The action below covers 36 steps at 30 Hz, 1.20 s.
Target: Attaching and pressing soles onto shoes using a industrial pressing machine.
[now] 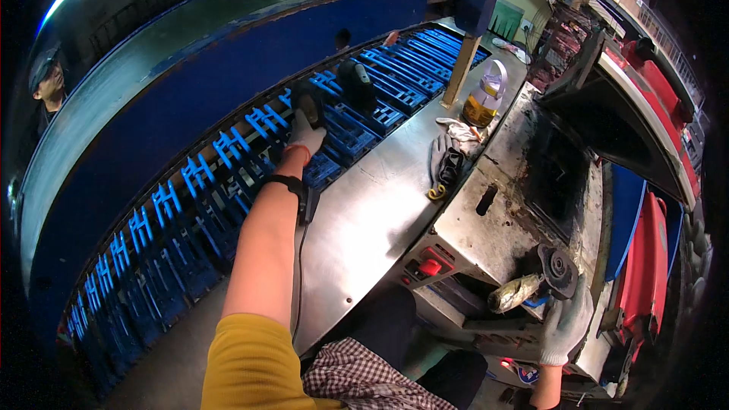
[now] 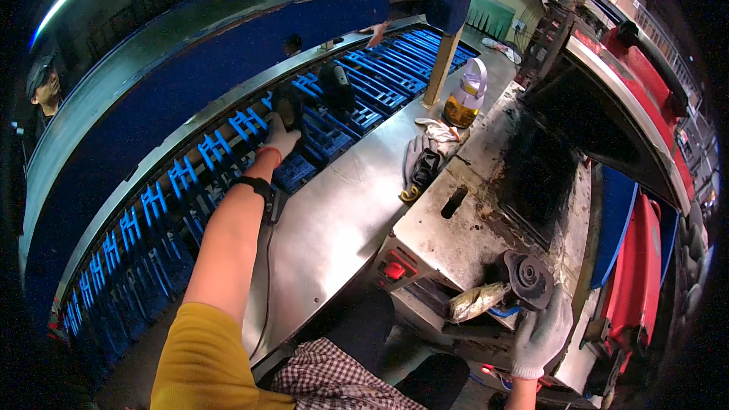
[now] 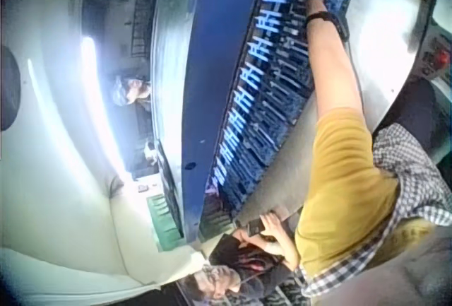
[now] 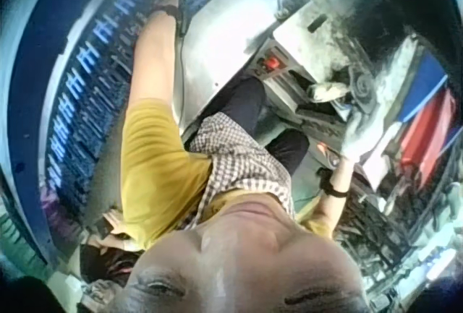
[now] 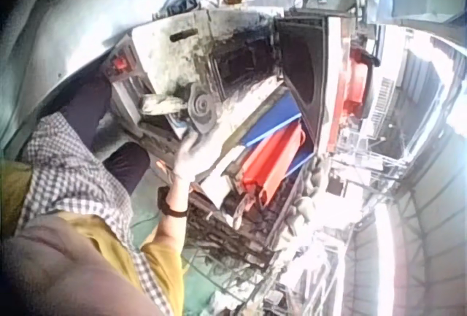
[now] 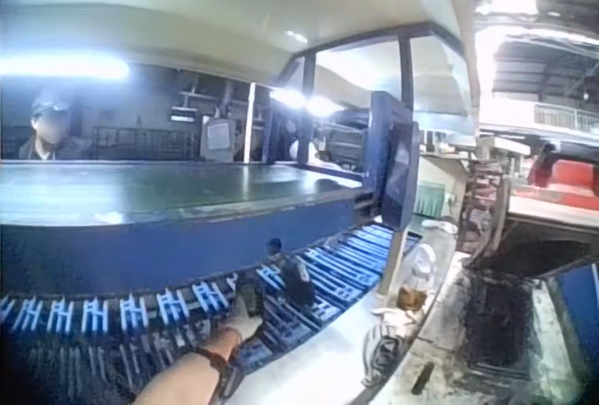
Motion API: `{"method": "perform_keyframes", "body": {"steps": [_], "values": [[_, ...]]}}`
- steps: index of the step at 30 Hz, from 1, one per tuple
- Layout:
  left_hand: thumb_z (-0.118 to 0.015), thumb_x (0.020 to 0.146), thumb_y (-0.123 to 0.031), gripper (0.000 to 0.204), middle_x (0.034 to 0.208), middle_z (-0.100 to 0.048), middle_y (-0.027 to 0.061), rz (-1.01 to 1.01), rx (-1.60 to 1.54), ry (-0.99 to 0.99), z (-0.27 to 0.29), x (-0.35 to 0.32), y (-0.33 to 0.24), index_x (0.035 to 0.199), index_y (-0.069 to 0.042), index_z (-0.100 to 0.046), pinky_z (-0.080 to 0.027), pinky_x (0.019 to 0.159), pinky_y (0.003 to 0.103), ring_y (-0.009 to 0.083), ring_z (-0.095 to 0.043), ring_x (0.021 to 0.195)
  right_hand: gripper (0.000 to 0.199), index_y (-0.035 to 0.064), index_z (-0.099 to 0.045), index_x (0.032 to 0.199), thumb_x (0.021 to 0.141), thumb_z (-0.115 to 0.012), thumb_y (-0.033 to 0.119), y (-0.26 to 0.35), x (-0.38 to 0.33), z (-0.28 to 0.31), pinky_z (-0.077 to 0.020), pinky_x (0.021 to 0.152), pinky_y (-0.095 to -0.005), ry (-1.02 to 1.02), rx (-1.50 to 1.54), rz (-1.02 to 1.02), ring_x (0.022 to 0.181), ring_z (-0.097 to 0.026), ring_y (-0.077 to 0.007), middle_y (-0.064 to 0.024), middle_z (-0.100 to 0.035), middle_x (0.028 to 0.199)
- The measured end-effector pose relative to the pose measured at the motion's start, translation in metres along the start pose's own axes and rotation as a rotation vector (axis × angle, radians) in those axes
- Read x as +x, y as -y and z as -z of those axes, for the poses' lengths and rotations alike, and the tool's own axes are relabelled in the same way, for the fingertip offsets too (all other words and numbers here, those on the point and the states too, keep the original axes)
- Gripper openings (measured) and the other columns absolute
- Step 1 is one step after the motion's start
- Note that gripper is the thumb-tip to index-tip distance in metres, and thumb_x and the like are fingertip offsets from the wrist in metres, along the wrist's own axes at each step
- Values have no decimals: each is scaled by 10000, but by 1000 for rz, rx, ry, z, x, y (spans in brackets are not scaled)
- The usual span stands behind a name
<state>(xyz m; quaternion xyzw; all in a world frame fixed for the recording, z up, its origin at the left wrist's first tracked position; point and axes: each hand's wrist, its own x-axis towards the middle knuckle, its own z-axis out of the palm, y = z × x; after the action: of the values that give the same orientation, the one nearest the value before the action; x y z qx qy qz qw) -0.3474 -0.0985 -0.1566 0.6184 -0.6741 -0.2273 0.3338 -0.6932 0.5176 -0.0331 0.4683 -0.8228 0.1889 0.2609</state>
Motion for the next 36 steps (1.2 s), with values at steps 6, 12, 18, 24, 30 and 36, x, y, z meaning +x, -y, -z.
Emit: {"method": "perform_keyframes", "body": {"steps": [6,12,18,24,30,36], "values": [[-671,897,-371,1042,1677,-312,312,-7,94,141,5,-87,-61,1687,-3,-100,-364,1232,440,427,-416,1509,439,-41,-639,1331,897,-643,26,-4,-3,8,-426,1112,-493,39,-42,8,1250,-582,-430,-230,-664,1287],[-610,979,-497,804,1675,-315,276,-519,563,626,62,-219,-46,1588,-18,-399,-252,1274,521,446,-317,1546,368,-24,-659,1286,926,-668,53,-23,-8,-12,-452,1087,-482,-54,-9,20,1237,-602,-412,-220,-672,1277],[-581,1010,-374,482,1474,-536,209,-850,475,229,42,-275,-8,1403,-95,-591,-321,1218,553,441,-427,1446,393,-54,-619,1369,992,-611,57,-34,-6,-15,-444,1104,-463,-7,157,-124,1240,-614,-398,-233,-665,1304],[-596,1000,-338,420,1427,-557,187,-748,502,278,55,-285,-34,1339,-90,-611,-335,1210,557,421,-466,1417,450,-28,-573,1472,1084,-546,200,-15,7,-3,-423,1139,-390,71,283,-360,1316,-600,-338,-215,-631,1436],[-607,980,-317,378,1422,-570,191,-707,413,262,58,-286,-31,1271,-81,-658,-362,1186,541,440,-483,1390,434,-34,-585,1453,1071,-551,170,-25,6,-11,-432,1125,-397,63,347,-312,1291,-613,-324,-218,-648,1407],[-642,947,-286,450,1413,-610,192,-331,86,-57,46,-287,-17,1340,-66,-644,-386,1183,505,393,-517,1376,415,-64,-597,1426,1059,-562,126,-29,7,-6,-441,1122,-393,29,445,-349,1270,-629,-318,-222,-662,1393]]}}
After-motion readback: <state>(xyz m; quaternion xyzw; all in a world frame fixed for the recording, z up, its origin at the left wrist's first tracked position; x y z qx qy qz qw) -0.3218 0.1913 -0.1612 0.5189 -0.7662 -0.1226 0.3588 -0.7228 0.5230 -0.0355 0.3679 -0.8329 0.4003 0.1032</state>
